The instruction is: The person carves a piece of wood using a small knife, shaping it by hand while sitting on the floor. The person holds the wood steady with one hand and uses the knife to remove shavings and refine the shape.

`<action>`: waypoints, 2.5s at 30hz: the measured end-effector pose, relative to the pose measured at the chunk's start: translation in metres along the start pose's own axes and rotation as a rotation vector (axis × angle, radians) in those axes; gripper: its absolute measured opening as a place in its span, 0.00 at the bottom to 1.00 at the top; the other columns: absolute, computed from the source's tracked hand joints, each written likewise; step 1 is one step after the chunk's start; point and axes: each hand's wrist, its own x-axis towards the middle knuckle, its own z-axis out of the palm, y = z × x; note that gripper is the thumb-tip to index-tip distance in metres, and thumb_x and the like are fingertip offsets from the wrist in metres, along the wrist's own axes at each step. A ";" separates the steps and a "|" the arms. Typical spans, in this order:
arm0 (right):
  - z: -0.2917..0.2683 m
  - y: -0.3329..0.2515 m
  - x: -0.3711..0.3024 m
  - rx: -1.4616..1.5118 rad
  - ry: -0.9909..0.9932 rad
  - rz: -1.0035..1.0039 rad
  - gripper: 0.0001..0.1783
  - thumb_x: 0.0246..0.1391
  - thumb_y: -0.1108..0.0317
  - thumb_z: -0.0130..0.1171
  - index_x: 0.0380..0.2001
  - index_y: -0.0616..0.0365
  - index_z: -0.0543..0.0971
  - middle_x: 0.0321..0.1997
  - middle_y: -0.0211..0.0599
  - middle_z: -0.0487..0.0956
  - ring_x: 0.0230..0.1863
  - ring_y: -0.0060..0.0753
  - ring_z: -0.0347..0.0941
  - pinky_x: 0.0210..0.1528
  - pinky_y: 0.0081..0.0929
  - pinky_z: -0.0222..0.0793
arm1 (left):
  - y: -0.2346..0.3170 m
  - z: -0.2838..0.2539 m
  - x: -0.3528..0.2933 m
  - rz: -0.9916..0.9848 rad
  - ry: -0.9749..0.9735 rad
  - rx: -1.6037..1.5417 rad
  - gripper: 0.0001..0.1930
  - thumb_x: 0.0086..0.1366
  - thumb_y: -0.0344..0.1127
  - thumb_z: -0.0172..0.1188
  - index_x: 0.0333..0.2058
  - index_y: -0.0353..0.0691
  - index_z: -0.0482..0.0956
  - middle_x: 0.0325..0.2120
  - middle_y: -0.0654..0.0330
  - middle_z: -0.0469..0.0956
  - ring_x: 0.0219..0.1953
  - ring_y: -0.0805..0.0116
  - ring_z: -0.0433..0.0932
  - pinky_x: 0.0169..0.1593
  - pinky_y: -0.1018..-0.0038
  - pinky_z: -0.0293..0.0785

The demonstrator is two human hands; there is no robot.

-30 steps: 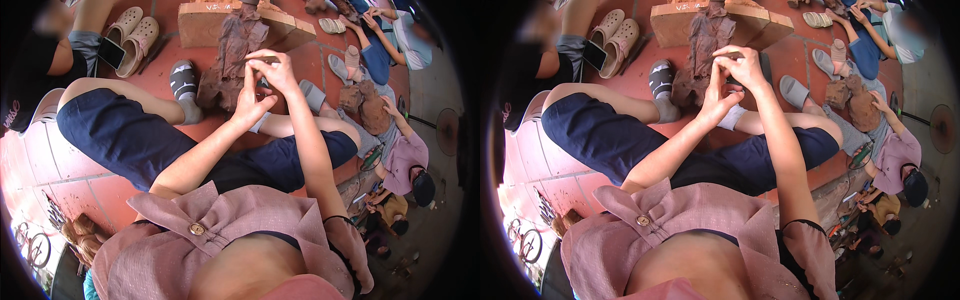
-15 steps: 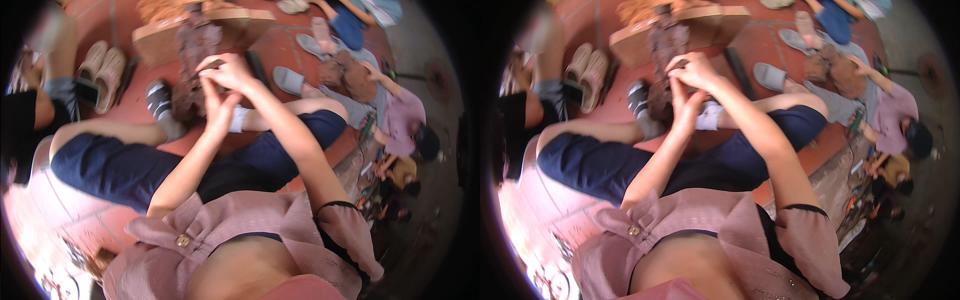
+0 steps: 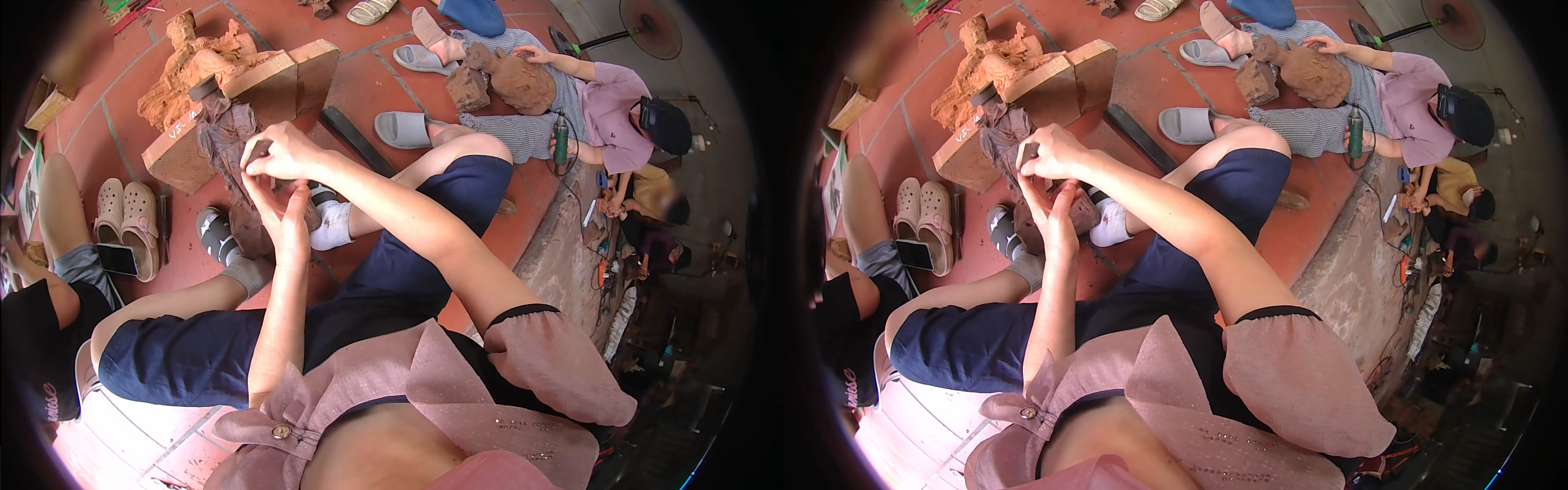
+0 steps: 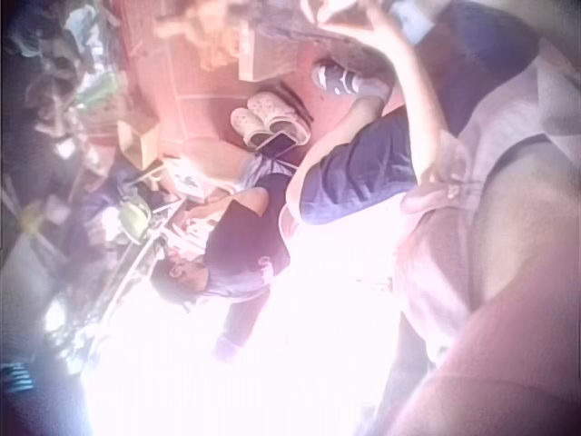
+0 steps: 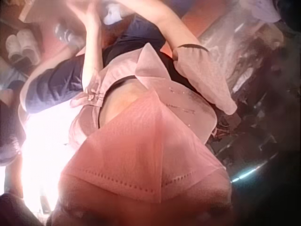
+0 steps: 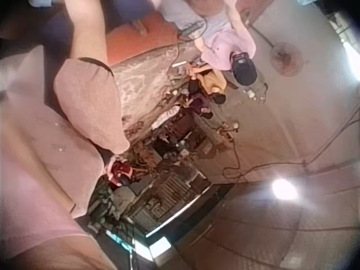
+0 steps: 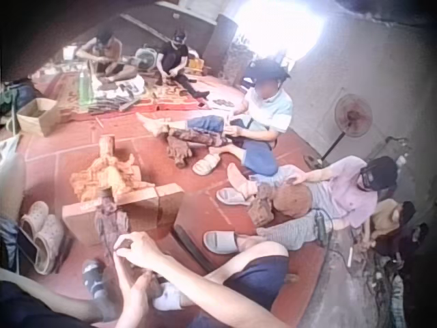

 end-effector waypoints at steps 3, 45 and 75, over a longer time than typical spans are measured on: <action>0.017 0.019 0.002 0.091 -0.061 0.008 0.10 0.39 0.66 0.66 0.29 0.51 0.84 0.29 0.41 0.82 0.32 0.38 0.79 0.38 0.32 0.73 | -0.009 -0.004 0.005 0.019 -0.027 0.022 0.42 0.58 0.24 0.54 0.66 0.40 0.39 0.56 0.51 0.61 0.46 0.64 0.73 0.43 0.73 0.74; -0.005 0.008 0.003 0.151 0.068 0.013 0.09 0.40 0.66 0.65 0.29 0.52 0.83 0.26 0.42 0.82 0.26 0.35 0.80 0.32 0.29 0.75 | 0.005 -0.010 0.015 -0.021 -0.111 -0.012 0.38 0.59 0.22 0.53 0.65 0.37 0.44 0.49 0.53 0.68 0.43 0.65 0.75 0.43 0.74 0.73; 0.005 0.001 0.003 0.133 0.167 -0.004 0.10 0.41 0.63 0.63 0.27 0.55 0.82 0.26 0.45 0.81 0.30 0.43 0.79 0.34 0.34 0.74 | -0.001 -0.015 0.021 0.028 -0.153 0.048 0.45 0.57 0.21 0.56 0.67 0.43 0.37 0.49 0.53 0.69 0.46 0.68 0.72 0.46 0.75 0.71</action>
